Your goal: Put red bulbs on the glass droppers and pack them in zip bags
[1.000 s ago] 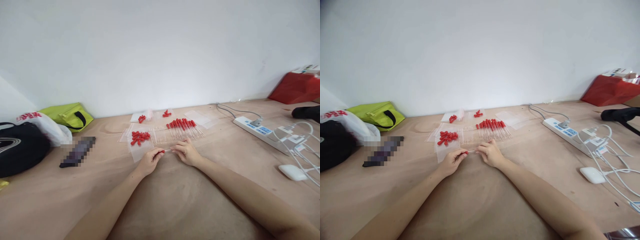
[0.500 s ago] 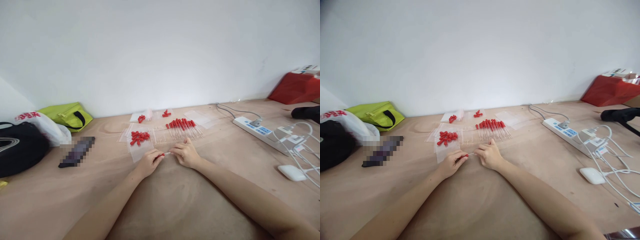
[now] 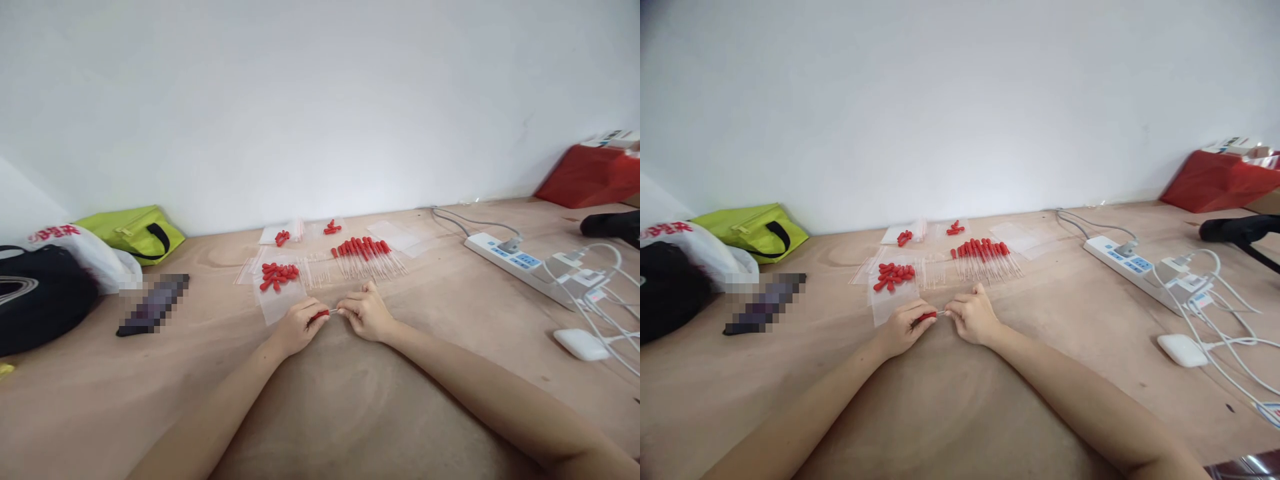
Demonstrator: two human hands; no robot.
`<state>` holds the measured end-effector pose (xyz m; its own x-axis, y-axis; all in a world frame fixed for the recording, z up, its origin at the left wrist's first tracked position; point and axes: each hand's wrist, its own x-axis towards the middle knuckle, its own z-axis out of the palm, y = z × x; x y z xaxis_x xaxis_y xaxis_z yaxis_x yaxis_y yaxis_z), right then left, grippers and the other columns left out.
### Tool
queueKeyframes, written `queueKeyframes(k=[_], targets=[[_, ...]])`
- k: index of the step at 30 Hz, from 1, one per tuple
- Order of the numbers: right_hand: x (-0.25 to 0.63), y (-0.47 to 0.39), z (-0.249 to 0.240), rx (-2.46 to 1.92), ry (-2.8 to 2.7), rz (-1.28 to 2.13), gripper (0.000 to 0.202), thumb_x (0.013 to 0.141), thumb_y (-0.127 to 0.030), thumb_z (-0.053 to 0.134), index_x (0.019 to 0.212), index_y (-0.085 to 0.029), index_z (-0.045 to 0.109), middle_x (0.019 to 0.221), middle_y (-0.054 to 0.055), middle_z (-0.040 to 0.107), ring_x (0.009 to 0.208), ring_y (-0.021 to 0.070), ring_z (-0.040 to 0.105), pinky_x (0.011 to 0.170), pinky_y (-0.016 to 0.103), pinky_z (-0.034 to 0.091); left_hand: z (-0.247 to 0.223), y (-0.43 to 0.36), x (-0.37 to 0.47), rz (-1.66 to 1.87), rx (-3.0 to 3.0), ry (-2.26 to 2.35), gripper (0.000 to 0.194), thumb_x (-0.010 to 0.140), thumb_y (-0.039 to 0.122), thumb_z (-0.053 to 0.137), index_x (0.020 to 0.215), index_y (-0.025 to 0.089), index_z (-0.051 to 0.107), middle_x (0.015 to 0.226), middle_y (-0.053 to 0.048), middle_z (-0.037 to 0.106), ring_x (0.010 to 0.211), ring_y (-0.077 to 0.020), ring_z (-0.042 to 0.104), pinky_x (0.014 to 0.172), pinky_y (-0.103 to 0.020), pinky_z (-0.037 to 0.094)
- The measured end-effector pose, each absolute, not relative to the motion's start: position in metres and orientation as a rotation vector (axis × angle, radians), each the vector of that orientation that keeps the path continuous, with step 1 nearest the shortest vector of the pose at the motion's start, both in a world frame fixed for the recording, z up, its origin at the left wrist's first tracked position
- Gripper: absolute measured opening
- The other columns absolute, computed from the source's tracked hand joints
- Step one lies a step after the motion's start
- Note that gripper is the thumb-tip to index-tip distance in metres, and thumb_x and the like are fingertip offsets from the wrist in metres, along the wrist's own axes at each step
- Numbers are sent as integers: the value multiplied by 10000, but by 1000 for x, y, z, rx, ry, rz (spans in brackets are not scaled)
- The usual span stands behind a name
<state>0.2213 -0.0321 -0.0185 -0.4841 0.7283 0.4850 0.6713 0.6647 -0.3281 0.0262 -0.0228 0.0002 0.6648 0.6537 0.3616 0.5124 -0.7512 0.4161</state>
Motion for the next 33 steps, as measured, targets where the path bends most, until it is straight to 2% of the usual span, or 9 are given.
queueKeyframes(k=[8, 13, 17, 19, 22, 25, 33], targets=[[218, -31, -14, -1050, -2291, 235, 196, 856, -196, 399, 830, -172, 592, 744, 19, 613, 677, 111, 522, 677, 270, 253, 2, -18, 24, 707, 2660, 1002, 198, 859, 283, 422, 834, 188, 594, 783, -26, 633, 748, -155, 549, 740, -304, 376], [219, -31, 0, -1117, -2386, 41, 178, 822, -228, 444, 813, -190, 617, 770, 44, 620, 783, 163, 521, 686, 293, 258, 0, -11, 17, 861, 2713, 1177, 200, 845, 314, 447, 927, 218, 602, 893, -34, 639, 864, -189, 536, 825, -338, 354], [226, -12, 6, -1475, -2141, 25, 195, 792, -246, 450, 768, -192, 636, 755, 50, 642, 763, 182, 537, 693, 307, 274, 0, -4, 5, 1084, 2545, 1724, 285, 786, 306, 523, 1052, 212, 560, 1038, -69, 578, 994, -242, 479, 881, -374, 324], [228, 5, 8, -1701, -1922, 80, 229, 797, -262, 424, 768, -191, 641, 751, 54, 649, 753, 187, 553, 693, 301, 294, 2, 2, -3, 1089, 2338, 2049, 263, 768, 295, 531, 1013, 212, 576, 1011, -79, 569, 973, -266, 478, 845, -390, 344], [227, 30, 7, -1943, -1690, 73, 244, 792, -264, 414, 846, -179, 636, 777, 77, 658, 775, 208, 572, 732, 319, 299, 2, 12, -17, 1015, 2130, 2278, 215, 754, 301, 530, 936, 207, 595, 950, -90, 553, 951, -287, 476, 802, -400, 369], [220, 47, 4, -2027, -1617, 38, 229, 771, -254, 437, 896, -171, 609, 803, 86, 659, 808, 222, 579, 781, 347, 276, -1, 20, -27, 990, 2156, 2233, 222, 736, 288, 547, 932, 194, 592, 915, -86, 536, 926, -266, 484, 818, -379, 380], [212, 56, 0, -2100, -1618, 17, 196, 770, -259, 425, 843, -150, 571, 792, 99, 649, 784, 229, 573, 790, 380, 232, -10, 23, -27, 939, 2325, 2083, 211, 726, 279, 555, 915, 199, 607, 923, -77, 481, 902, -237, 493, 800, -340, 408]])
